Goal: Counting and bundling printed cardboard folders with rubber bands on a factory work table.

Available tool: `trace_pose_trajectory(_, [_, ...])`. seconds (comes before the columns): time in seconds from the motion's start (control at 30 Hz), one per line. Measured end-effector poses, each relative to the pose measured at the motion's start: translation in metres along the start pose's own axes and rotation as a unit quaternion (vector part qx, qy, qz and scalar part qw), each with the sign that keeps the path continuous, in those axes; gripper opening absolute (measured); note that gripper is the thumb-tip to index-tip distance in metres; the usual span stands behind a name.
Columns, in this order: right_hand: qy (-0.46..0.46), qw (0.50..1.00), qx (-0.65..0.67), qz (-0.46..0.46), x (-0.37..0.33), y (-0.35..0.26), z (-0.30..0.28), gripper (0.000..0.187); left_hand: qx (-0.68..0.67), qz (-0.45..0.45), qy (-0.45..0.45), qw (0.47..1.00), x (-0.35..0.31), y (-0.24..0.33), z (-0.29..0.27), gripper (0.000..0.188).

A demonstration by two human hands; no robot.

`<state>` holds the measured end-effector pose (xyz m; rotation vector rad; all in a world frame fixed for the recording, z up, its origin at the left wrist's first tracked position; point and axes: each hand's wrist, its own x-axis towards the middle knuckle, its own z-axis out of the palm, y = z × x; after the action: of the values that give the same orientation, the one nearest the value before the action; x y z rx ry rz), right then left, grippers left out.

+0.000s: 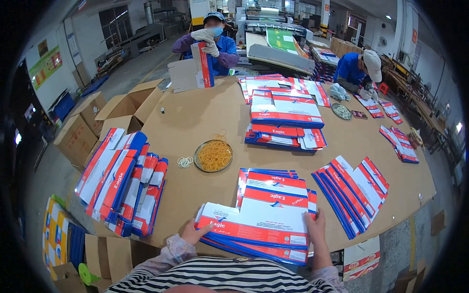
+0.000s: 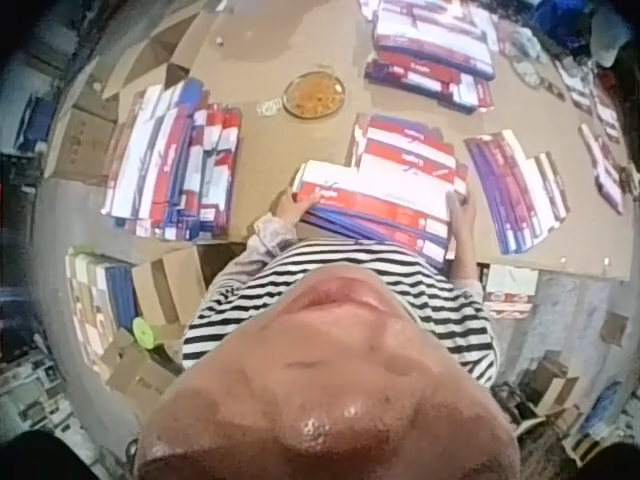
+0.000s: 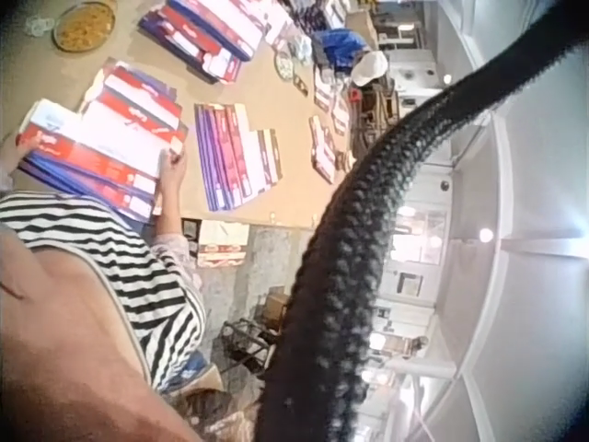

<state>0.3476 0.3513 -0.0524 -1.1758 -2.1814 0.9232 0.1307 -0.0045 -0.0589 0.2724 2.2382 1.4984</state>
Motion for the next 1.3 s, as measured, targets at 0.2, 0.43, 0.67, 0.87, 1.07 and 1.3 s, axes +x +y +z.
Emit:
trace_pose_trajectory(0.2, [-0.197, 0.871, 0.391, 0.223, -0.004, 0.010, -0.003, 0.048, -0.012, -0.075, -0.086, 0.993, -0.014, 0.008, -0.020, 0.080])
trace_pose_trajectory(0.43, [-0.193, 0.935, 0.290, 0.057, -0.021, -0.034, 0.000, 0.047, -0.084, -0.043, -0.237, 0.967, -0.020, -0.003, -0.048, 0.081])
trace_pose_trajectory(0.67, [-0.198, 0.901, 0.369, 0.118, -0.018, -0.045, 0.008, 0.046, -0.159, 0.023, -0.209, 0.965, -0.026, 0.022, -0.042, 0.066])
trace_pose_trajectory(0.87, [-0.113, 0.902, 0.417, 0.008, 0.012, -0.079, -0.005, 0.052, -0.154, 0.172, -0.145, 0.962, -0.005, 0.070, -0.058, 0.074])
trace_pose_trajectory(1.07, [-0.185, 0.857, 0.480, -0.033, 0.013, -0.064, -0.010, 0.065, -0.168, 0.194, -0.144, 0.956, 0.016, 0.024, -0.052, 0.096])
trace_pose_trajectory(1.3, [-0.301, 0.885, 0.355, 0.022, -0.004, -0.024, 0.012, 0.082, -0.033, 0.248, -0.143, 0.958, 0.045, -0.030, -0.033, 0.114])
